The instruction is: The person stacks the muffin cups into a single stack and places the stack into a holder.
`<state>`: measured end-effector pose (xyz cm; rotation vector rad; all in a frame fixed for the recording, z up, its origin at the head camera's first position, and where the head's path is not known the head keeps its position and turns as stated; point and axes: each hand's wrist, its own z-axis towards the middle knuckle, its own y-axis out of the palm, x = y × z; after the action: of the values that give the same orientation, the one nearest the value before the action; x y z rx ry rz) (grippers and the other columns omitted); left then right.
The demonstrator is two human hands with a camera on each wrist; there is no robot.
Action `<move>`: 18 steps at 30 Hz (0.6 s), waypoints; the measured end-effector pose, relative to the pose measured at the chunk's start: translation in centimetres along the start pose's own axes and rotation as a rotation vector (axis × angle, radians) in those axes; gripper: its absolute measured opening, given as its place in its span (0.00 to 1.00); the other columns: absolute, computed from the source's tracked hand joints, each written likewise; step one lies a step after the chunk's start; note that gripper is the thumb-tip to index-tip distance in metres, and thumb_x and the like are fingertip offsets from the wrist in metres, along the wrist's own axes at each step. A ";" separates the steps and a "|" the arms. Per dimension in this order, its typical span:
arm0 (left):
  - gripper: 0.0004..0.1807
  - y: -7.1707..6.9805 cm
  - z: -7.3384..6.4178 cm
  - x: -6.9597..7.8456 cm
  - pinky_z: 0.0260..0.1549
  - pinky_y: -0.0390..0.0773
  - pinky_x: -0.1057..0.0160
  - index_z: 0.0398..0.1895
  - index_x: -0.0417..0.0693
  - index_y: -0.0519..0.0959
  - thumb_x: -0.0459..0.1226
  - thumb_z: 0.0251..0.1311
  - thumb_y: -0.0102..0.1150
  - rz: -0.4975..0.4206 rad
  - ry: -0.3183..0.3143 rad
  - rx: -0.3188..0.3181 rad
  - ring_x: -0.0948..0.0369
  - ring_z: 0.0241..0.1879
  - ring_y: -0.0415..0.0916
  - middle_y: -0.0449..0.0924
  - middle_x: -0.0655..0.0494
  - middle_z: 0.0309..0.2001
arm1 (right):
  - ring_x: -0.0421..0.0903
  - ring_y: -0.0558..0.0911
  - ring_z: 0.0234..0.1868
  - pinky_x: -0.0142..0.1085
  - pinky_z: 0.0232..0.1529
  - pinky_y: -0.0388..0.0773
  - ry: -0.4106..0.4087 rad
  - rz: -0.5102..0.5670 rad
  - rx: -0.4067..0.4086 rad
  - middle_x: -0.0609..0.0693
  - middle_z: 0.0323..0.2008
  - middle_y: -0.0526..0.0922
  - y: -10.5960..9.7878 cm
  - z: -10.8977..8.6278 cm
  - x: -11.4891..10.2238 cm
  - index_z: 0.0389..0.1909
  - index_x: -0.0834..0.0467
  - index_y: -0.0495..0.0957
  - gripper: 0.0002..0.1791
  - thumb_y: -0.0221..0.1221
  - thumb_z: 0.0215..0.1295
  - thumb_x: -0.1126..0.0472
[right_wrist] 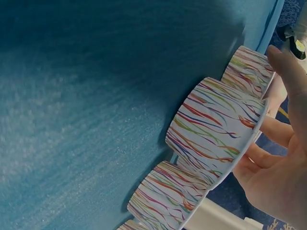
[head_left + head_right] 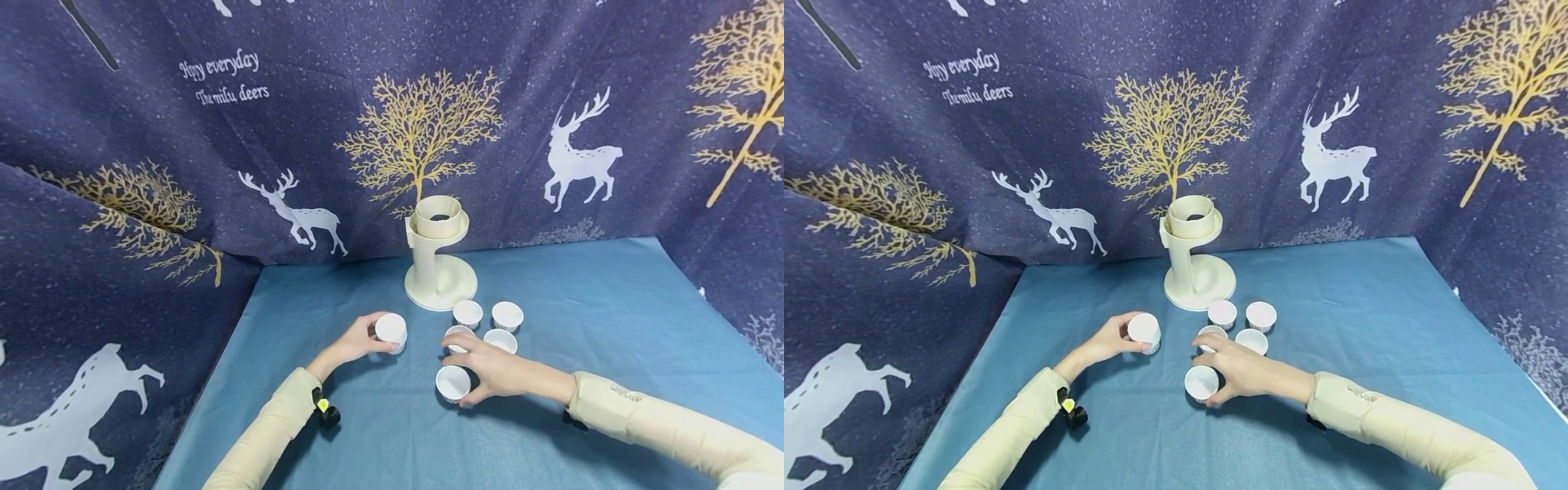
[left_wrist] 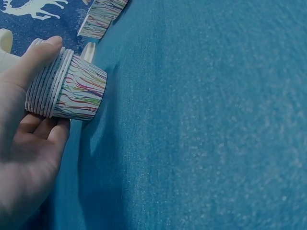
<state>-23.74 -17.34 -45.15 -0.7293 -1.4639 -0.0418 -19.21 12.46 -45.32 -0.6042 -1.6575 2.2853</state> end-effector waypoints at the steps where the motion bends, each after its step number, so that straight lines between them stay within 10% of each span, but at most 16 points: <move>1: 0.34 0.0 0.0 0.0 0.53 0.72 0.59 0.59 0.41 0.68 0.33 0.45 0.69 0.005 0.000 -0.001 0.58 0.51 0.72 0.74 0.46 0.55 | 0.49 0.68 0.59 0.42 0.54 0.71 0.002 0.008 0.000 0.55 0.57 0.69 0.0 0.0 0.0 0.46 0.52 0.77 0.33 0.70 0.37 0.40; 18: 0.33 0.0 0.0 0.1 0.49 0.73 0.61 0.59 0.42 0.69 0.33 0.46 0.68 0.019 0.036 -0.015 0.57 0.50 0.73 0.74 0.45 0.53 | 0.43 0.75 0.52 0.38 0.50 0.73 0.060 0.331 0.021 0.47 0.51 0.77 -1.4 1.0 -0.2 0.52 0.53 0.73 0.33 0.71 0.40 0.55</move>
<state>-23.74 -17.36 -45.07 -0.7506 -1.4238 -0.0511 -19.55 11.98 -43.74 -0.9978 -1.6037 2.4731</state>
